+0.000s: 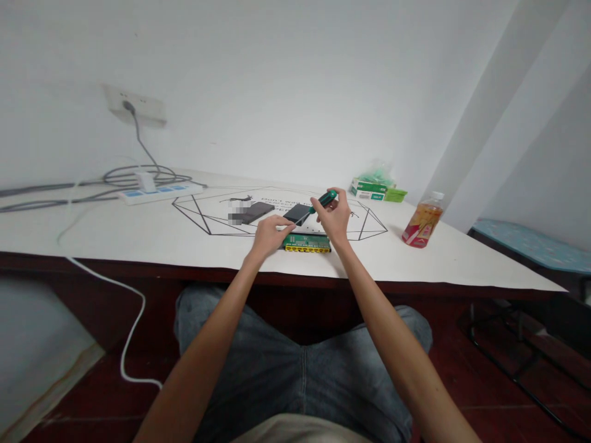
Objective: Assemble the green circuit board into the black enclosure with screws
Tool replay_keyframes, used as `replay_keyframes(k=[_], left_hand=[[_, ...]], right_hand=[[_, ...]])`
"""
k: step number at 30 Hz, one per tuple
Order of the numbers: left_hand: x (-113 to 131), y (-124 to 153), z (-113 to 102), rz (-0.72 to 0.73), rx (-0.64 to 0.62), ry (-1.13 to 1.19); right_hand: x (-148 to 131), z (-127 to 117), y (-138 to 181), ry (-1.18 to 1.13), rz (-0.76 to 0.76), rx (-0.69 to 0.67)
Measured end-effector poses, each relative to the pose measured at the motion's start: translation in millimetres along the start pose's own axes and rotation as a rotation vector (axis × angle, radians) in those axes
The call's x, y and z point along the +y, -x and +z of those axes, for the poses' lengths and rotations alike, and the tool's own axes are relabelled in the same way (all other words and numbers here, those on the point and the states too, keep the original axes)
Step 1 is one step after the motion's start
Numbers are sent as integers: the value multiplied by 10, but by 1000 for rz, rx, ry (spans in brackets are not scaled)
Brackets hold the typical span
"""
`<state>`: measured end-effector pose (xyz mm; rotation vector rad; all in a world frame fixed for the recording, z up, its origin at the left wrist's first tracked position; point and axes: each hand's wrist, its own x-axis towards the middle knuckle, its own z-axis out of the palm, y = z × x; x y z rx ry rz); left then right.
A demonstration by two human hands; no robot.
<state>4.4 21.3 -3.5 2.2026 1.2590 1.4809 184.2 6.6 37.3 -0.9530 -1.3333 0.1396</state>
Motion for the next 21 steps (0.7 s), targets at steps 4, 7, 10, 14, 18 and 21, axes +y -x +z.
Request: replay_keyframes(k=[4, 7, 10, 14, 18, 21], left_hand=[[32, 5, 2, -61, -14, 70], [42, 2, 17, -75, -33, 97], [37, -5, 25, -75, -47, 73], [37, -10, 10, -78, -77, 28], [17, -15, 8, -102, -103, 1], [-20, -21, 26, -104, -111, 15]], right_hand=[[-147, 64, -160, 114, -127, -92], [-194, 112, -243, 168, -185, -162], [-182, 165, -276, 208, -224, -224], [-122, 235, -279, 220, -242, -258], [-84, 287, -274, 223, -231, -250], [-78, 300, -270, 235, -229, -263]])
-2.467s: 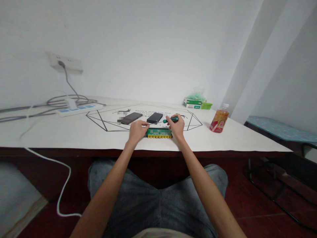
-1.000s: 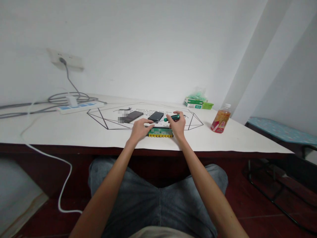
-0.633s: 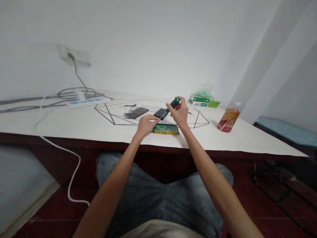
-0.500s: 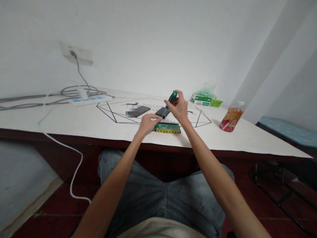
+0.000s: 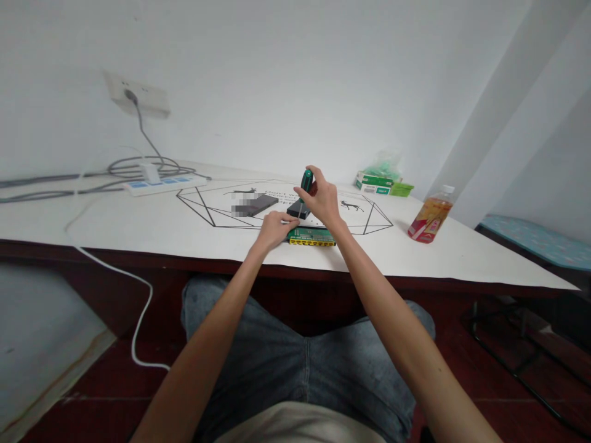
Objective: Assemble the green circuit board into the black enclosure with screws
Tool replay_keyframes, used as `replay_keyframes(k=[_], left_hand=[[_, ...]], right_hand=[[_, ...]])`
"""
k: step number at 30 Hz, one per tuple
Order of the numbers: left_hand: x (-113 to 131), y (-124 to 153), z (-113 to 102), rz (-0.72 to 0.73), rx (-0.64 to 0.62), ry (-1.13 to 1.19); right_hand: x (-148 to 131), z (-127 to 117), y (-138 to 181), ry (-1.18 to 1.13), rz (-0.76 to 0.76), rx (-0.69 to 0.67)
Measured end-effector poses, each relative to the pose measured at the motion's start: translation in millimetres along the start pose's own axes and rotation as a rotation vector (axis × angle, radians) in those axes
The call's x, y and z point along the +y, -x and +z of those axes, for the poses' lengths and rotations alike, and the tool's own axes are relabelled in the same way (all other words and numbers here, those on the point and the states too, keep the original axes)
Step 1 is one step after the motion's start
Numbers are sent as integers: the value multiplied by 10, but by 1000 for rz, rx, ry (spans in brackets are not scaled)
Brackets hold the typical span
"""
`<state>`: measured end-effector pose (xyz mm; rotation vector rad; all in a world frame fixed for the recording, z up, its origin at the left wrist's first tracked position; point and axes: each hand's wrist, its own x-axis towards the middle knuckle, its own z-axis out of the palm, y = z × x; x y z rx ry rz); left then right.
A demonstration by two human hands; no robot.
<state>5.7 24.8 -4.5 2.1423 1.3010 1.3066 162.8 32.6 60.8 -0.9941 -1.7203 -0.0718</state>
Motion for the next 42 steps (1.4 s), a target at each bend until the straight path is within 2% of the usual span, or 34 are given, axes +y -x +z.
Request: replay_keyframes(k=[14, 21, 26, 33, 38, 42], left_hand=[[23, -2, -7, 4, -17, -44], [20, 6, -5, 34, 1, -38], [-18, 1, 8, 20, 11, 0], [-57, -12, 13, 15, 2, 17], [-42, -14, 4, 11, 5, 5], [-64, -19, 12, 20, -2, -18]], right_hand=[[28, 19, -39, 30, -30, -9], [-58, 8, -119, 169, -82, -75], [-30, 19, -172, 144, -69, -103], [-112, -20, -178, 236, -138, -95], [-176, 20, -129, 307, -72, -149], [-234, 22, -113, 338, -87, -168]])
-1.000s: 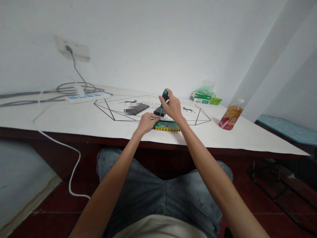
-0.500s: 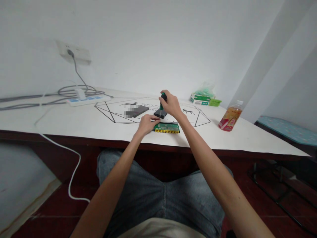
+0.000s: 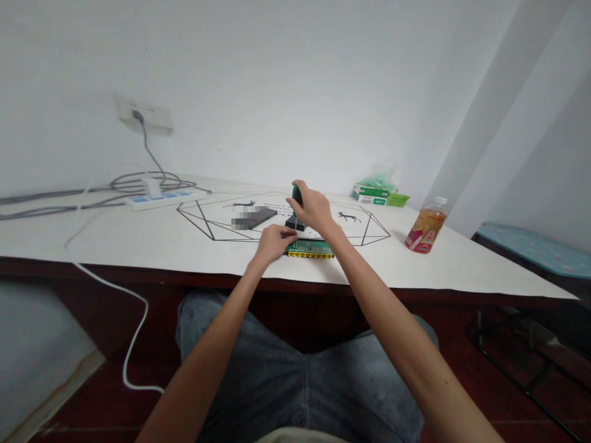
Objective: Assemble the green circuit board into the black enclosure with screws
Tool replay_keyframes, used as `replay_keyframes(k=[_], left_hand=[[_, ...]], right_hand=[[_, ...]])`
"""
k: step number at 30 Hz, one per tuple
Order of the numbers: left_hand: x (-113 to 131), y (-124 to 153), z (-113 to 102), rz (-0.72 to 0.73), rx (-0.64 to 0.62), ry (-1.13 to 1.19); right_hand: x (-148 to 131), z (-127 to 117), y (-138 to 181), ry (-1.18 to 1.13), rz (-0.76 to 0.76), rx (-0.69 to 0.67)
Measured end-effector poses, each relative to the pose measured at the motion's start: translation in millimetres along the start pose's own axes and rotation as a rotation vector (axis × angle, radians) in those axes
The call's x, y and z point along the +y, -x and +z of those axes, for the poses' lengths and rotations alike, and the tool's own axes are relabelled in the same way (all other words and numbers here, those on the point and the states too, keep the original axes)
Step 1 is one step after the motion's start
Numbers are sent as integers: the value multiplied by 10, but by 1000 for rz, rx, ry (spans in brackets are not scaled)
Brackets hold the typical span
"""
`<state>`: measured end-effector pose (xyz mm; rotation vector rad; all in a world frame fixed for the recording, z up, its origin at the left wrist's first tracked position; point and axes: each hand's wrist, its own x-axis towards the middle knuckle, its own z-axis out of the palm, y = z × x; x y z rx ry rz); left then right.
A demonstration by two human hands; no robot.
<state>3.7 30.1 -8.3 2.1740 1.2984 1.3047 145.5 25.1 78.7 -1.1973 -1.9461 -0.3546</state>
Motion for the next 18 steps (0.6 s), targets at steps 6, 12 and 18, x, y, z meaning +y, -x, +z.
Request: replay_keyframes(k=[6, 12, 18], left_hand=[[2, 6, -5, -10, -18, -31], [62, 27, -36, -16, -22, -31], [86, 26, -32, 13, 17, -13]], right_hand=[[-150, -2, 131, 106, 1, -18], [-119, 105, 137, 28, 13, 65], [-35, 123, 104, 31, 16, 87]])
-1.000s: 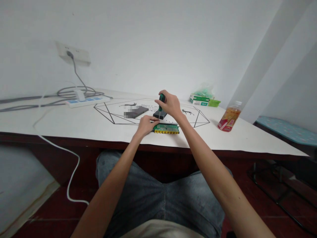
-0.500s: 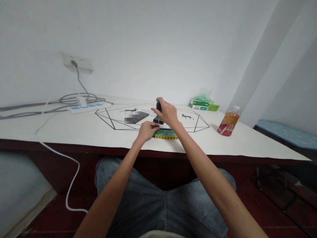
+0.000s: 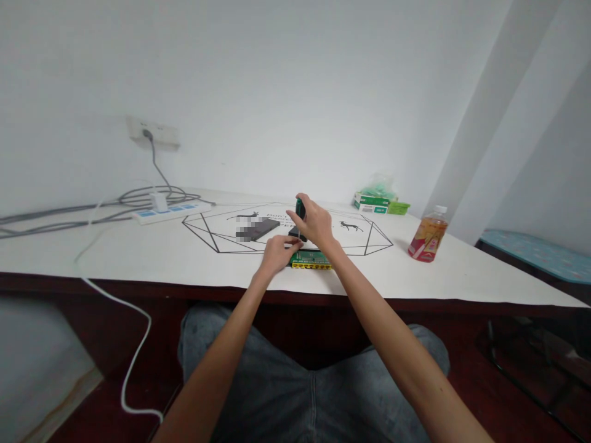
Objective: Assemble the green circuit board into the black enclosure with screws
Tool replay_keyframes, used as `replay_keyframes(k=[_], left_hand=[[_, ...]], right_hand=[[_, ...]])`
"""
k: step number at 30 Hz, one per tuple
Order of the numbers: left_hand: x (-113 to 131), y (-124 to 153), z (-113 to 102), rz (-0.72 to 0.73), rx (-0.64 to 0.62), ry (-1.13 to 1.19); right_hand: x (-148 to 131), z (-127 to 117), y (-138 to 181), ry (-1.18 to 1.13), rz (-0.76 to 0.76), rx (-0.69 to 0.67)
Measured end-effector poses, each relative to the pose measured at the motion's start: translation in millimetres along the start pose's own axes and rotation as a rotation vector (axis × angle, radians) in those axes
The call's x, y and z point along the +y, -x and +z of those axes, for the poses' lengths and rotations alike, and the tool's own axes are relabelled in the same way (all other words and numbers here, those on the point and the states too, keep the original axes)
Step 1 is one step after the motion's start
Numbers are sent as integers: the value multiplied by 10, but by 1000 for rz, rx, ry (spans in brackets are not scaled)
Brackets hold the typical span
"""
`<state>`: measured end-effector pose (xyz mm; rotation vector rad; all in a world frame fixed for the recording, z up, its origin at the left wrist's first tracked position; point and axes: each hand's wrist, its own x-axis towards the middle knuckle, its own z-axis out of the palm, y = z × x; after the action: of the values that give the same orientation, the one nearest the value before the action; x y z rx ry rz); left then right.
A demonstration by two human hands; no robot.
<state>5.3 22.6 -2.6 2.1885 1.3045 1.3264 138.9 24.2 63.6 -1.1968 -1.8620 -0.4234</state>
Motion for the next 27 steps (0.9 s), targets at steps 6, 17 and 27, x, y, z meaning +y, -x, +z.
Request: replay_keyframes(k=[6, 17, 27], left_hand=[[-26, -20, 22, 11, 15, -35], [-6, -25, 27, 50, -11, -52], [-42, -25, 56, 52, 40, -25]], right_hand=[[41, 41, 45, -36, 23, 71], [102, 136, 110, -71, 55, 83], [56, 103, 70, -37, 60, 80]])
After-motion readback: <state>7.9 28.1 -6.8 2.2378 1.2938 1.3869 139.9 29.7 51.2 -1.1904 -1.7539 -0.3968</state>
